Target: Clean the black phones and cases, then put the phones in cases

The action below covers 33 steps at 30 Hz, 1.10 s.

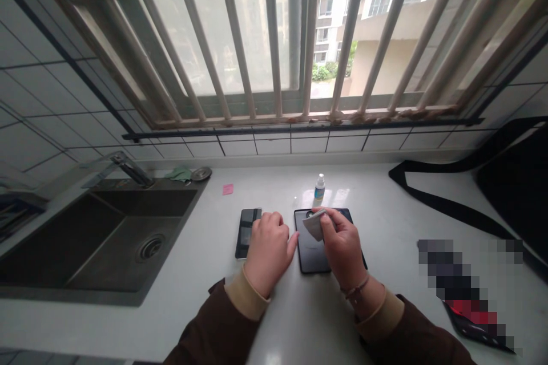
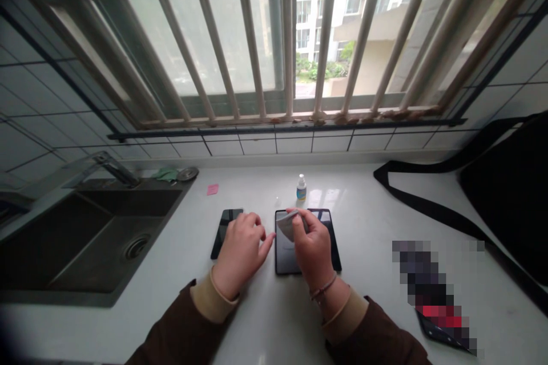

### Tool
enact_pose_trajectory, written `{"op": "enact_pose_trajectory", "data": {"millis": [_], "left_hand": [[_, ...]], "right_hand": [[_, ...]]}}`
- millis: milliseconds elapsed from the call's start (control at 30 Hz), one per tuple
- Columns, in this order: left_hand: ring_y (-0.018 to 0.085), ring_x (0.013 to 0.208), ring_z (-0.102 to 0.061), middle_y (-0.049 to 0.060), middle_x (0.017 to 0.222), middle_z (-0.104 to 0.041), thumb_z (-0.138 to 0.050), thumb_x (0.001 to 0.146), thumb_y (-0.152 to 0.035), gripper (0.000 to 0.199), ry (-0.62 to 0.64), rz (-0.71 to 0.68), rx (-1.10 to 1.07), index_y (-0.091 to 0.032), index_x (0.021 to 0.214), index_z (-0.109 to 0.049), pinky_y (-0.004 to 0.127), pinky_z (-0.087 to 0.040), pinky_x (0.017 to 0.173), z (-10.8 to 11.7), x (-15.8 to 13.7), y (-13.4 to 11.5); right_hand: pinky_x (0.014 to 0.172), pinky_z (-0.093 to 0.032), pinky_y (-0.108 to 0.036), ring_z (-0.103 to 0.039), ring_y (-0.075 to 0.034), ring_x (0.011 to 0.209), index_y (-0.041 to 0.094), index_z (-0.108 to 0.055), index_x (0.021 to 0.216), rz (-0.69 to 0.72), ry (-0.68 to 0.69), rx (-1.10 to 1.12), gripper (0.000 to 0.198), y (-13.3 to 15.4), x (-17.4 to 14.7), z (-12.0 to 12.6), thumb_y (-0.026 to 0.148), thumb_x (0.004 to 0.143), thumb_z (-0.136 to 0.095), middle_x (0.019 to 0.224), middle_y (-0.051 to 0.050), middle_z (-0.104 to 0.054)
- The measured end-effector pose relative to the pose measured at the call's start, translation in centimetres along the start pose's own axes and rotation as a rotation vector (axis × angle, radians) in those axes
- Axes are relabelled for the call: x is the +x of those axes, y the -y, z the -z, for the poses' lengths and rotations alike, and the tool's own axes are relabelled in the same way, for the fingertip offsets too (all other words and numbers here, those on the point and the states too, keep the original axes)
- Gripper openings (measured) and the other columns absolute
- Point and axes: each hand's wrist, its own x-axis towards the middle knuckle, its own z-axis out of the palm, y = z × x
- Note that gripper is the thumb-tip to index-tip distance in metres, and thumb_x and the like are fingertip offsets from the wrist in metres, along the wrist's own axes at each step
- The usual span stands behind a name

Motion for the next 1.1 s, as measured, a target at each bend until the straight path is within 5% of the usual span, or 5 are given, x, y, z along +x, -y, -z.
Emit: {"op": "enact_pose_trajectory", "data": {"millis": [200, 567, 800, 967, 1100], "left_hand": [[0.036, 0.107, -0.060, 0.014, 0.108, -0.068, -0.071, 0.097, -0.040, 0.026, 0.116, 0.099, 0.065, -0.016, 0.105, -0.075, 0.050, -0.050, 0.091, -1.5, -0.6, -3.4], [0.031, 0.081, -0.074, 0.011, 0.082, -0.074, -0.048, 0.105, -0.021, 0.017, 0.110, 0.199, 0.081, -0.016, 0.101, -0.064, 0.042, -0.050, 0.080, -2.0, 0.2, -2.1], [0.029, 0.075, -0.077, 0.010, 0.085, -0.075, -0.039, 0.109, -0.027, 0.014, -0.015, 0.319, -0.306, -0.021, 0.113, -0.052, 0.032, -0.042, 0.061, -1.7, 0.8, -0.2], [0.026, 0.074, -0.074, 0.008, 0.085, -0.074, -0.039, 0.109, -0.030, 0.014, -0.060, 0.242, -0.588, -0.022, 0.118, -0.047, 0.032, -0.044, 0.064, -1.8, 0.8, 0.6], [0.025, 0.076, -0.072, 0.007, 0.085, -0.073, -0.038, 0.111, -0.033, 0.018, -0.019, 0.166, -0.649, -0.022, 0.118, -0.050, 0.033, -0.047, 0.067, -1.7, 1.0, 0.7]], "right_hand": [[0.073, -0.055, -0.032, -0.070, -0.023, 0.081, 0.019, -0.082, 0.108, -0.031, 0.031, 0.027, 0.040, 0.2, 0.0, -0.1, 0.052, 0.101, -0.059, 0.094, -0.006, -0.079], [0.079, -0.056, -0.035, -0.071, -0.025, 0.088, 0.019, -0.082, 0.110, -0.023, 0.021, 0.015, 0.042, 0.1, 0.0, -0.1, 0.053, 0.102, -0.058, 0.100, -0.008, -0.080], [0.094, -0.056, -0.041, -0.072, -0.028, 0.101, 0.021, -0.084, 0.107, 0.038, 0.088, -0.054, 0.038, -0.3, 0.5, -0.2, 0.049, 0.101, -0.058, 0.108, -0.010, -0.078], [0.103, -0.054, -0.045, -0.070, -0.031, 0.113, 0.022, -0.086, 0.101, 0.000, 0.090, -0.109, 0.037, -0.8, 1.0, -0.7, 0.050, 0.096, -0.062, 0.116, -0.013, -0.074], [0.095, -0.056, -0.043, -0.073, -0.030, 0.100, 0.020, -0.083, 0.100, -0.094, 0.166, -0.050, 0.039, -0.6, 0.9, -0.6, 0.051, 0.097, -0.061, 0.104, -0.010, -0.081]]}}
